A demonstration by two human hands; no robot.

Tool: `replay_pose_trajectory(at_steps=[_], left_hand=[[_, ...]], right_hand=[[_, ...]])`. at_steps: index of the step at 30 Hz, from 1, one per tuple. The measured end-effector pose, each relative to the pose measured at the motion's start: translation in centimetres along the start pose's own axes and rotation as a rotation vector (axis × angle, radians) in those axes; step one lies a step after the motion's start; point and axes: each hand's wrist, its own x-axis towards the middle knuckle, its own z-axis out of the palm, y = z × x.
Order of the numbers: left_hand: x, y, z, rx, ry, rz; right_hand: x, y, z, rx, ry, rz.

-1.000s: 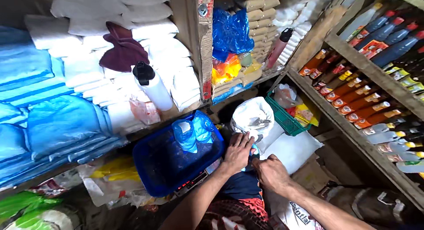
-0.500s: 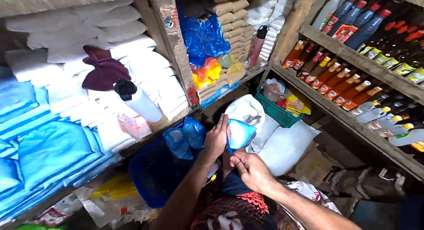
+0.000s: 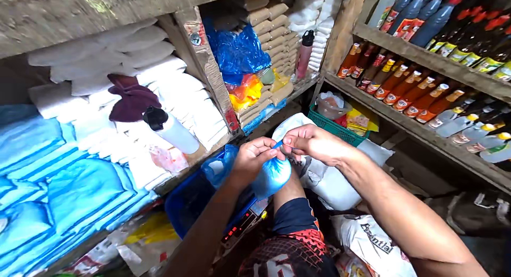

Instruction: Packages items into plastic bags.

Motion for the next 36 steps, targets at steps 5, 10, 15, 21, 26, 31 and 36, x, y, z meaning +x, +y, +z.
replay_pose_trajectory(at_steps=[5,10,15,21,26,31,36], left_hand=[[-2.1,6.5,-0.3,0.487,-0.233,0.151],[1.0,11.3,4.7,0.663,-0.247,0.329],[5.0,9.6,7.4,0.021,0.195,0.011],[2.6,1.1,4.1,-0.22,0.194,-0.015],[2.1,-4.5,4.8,0.365,0.206,-0.11],[-1.6,-6.8,3.3,0.334,0.263,-0.213],[-4.7,-7.7,3.4,0.225,0.285,-0.213]], right_hand=[[-5.0,-1.2,-0.7,-0.402,-0.129,-0.282],[-5.7,1.5,-2.9,-0.176,0.08,-0.644],[2.5,5.8,2.4,0.623,0.505,-0.672],[3.9,10.1,10.6,0.773,0.621,-0.556],[0.5,14.4,10.7,0.629,0.666,-0.328],[-1.0,15.6,10.1,0.236,0.5,-0.282],[-2.3,14.3,7.8,-0.068,0.258,-0.164]])
